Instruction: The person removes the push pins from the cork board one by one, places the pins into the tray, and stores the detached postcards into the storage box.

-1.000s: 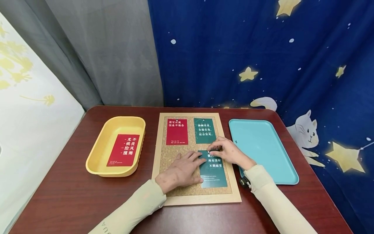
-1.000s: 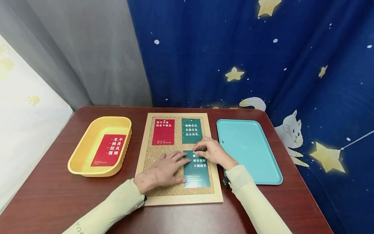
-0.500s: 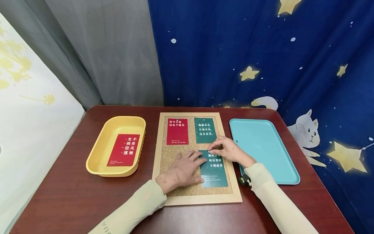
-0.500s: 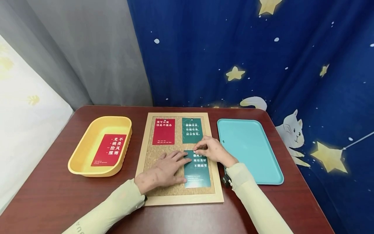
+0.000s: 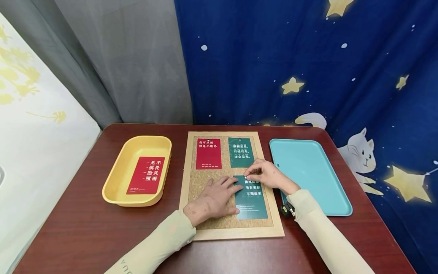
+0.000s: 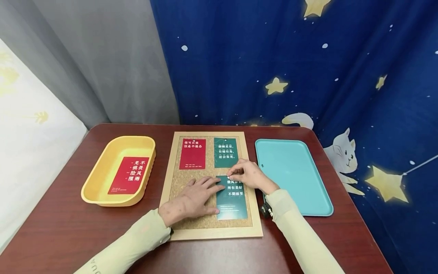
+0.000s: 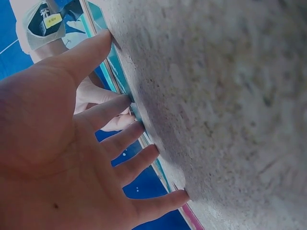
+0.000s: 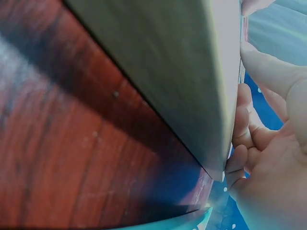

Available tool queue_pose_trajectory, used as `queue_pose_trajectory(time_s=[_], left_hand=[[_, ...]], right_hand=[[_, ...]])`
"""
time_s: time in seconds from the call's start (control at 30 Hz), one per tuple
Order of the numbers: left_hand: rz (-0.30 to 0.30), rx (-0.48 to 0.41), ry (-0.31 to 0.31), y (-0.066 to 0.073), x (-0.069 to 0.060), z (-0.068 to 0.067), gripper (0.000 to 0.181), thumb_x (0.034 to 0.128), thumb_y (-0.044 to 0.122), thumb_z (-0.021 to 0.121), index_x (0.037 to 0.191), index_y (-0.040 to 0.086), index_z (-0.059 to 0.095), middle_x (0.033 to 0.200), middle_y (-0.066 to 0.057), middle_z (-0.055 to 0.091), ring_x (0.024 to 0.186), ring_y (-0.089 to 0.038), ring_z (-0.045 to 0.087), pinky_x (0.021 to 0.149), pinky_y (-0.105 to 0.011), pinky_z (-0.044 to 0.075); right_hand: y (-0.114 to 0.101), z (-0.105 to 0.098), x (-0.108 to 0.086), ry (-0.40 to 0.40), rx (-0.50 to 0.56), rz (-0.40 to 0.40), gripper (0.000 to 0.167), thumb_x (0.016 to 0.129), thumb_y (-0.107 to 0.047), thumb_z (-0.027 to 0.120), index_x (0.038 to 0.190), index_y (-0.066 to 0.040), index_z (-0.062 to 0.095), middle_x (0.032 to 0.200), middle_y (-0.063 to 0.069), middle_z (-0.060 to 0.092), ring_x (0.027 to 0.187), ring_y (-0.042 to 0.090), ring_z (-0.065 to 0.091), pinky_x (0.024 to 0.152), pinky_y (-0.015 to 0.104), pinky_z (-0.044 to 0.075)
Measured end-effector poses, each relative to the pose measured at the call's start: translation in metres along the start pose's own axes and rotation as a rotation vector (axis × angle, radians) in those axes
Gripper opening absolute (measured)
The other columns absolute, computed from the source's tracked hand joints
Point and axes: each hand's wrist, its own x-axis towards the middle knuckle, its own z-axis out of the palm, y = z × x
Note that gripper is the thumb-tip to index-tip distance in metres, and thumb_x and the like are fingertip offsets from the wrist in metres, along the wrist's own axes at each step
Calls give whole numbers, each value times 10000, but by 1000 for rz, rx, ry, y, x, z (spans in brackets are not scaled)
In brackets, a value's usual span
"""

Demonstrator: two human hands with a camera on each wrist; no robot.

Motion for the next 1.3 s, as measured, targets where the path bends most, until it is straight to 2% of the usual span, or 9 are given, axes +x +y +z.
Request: queue_pose_trajectory(time_s=[0.13, 0.27, 0.37, 0.47, 0.7, 0.93, 1.3], left_hand=[[-1, 8, -1, 0, 1, 0, 769, 909, 607, 722, 1570, 317, 456, 1671, 26, 383, 1549, -240, 348, 1211, -673, 343], [-5, 13, -6, 0, 1, 0, 772, 908, 611, 721, 1571, 318, 455, 1675, 27, 379, 1551, -242, 345, 1213, -669, 344], [-6, 16, -5, 0, 1, 0, 773, 908, 612, 720, 1572, 317, 455, 1675, 26, 378, 1552, -244, 342, 1214, -670, 342], [-4, 18, -3, 0, 1, -1, 773, 908, 615, 718, 1571, 316, 457, 1672, 25, 382, 1551, -247, 345, 1213, -672, 341], [0, 10, 7, -2, -1, 1, 770, 907, 620, 716, 1566, 310, 466, 1661, 18, 396, 1541, -246, 358, 1201, -684, 349], [3, 15, 11, -1, -1, 1, 766, 911, 622, 709, 1567, 314, 462, 1666, 24, 391, 1540, -238, 359, 1196, -677, 362], [1, 22, 14, -1, -1, 1, 764, 909, 621, 711, 1566, 317, 464, 1660, 24, 395, 1539, -235, 362, 1193, -675, 369]], right_hand=[[1, 0, 0, 2, 22, -2, 98, 940, -182, 777, 1005, -243, 819, 1006, -3, 669, 1068, 221, 614, 960, 412, 513], [0, 0, 0, -3, 21, 6, 99, 945, -189, 773, 1012, -246, 819, 1009, -6, 664, 1112, 234, 613, 994, 425, 507], [-1, -2, 1, -5, 21, 7, 94, 948, -187, 769, 1012, -235, 820, 1005, 5, 657, 1009, 202, 602, 902, 383, 486], [-2, -3, 1, -8, 22, 9, 90, 949, -190, 769, 1010, -234, 819, 1005, 4, 658, 992, 162, 589, 897, 357, 472], [-3, -2, 1, -26, 25, 5, 82, 954, -191, 762, 1006, -224, 816, 998, 3, 656, 872, 161, 526, 811, 336, 456], [-2, -3, 0, -24, 3, 15, 89, 962, -205, 754, 1021, -235, 814, 993, 2, 644, 846, 162, 517, 779, 325, 456], [-4, -4, 1, -39, 11, 21, 84, 969, -202, 746, 1008, -236, 812, 995, 6, 644, 872, 167, 514, 799, 326, 462]])
